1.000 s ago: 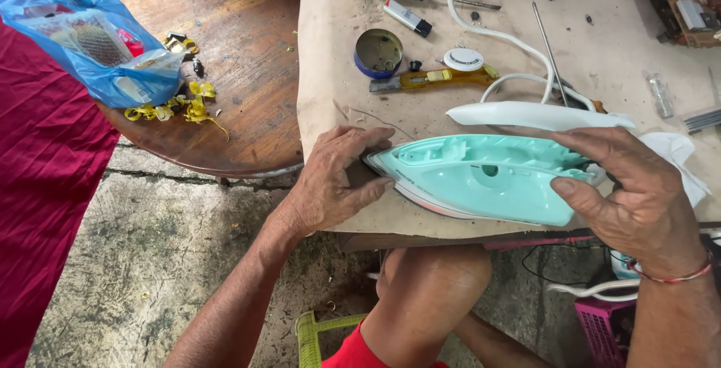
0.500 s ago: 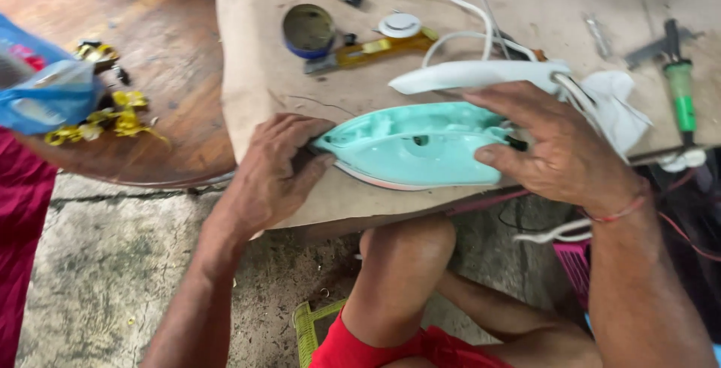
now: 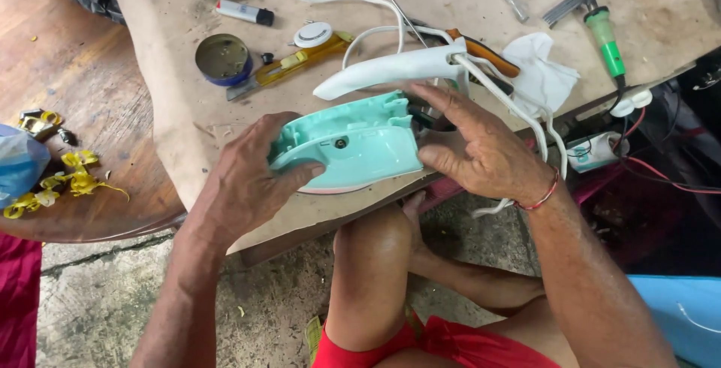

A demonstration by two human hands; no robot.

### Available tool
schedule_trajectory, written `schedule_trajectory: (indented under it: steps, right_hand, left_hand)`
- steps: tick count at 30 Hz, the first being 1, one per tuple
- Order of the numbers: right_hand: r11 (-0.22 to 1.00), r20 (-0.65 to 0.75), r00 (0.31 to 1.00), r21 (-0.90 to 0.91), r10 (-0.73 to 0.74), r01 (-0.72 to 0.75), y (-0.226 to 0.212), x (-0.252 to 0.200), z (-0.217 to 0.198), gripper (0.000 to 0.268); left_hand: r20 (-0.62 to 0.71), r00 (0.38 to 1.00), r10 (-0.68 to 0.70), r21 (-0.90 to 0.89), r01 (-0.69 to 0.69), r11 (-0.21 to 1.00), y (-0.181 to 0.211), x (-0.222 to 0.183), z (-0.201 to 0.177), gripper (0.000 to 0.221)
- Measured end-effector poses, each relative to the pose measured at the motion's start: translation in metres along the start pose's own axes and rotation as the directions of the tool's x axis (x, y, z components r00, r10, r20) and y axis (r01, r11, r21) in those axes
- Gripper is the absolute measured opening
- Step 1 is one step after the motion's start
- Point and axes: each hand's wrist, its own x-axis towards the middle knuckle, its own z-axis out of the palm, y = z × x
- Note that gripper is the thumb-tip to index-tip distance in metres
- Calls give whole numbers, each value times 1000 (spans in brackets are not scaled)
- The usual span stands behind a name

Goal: The person repairs a disassembled electric iron, working on its internal wiring and terminal connections by hand, then fits the teal plastic housing back onto the iron base and tightens screws with a screwdriver.

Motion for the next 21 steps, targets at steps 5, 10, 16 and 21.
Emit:
schedule_trajectory:
  steps: [5,10,16,21]
  right_hand:
    - [997,88,994,23,66,-68,11,-4,3,105]
    - [998,105,995,-56,-2,8,20,10,5,129]
    - [999,60,997,-14,-39,40,38,14,13,130]
    - [1000,30,999,4,-11,11,43,15,17,132]
  left_hand:
    - [13,990,-140,55,139,989,9,7,-10,56]
    - [38,984,-174,40,173,984,5,10,-11,48]
    - [11,990,-142,-21,143,990,2,10,-9,46]
    - [27,979,-201,-19,202,979,8,13,-9,47]
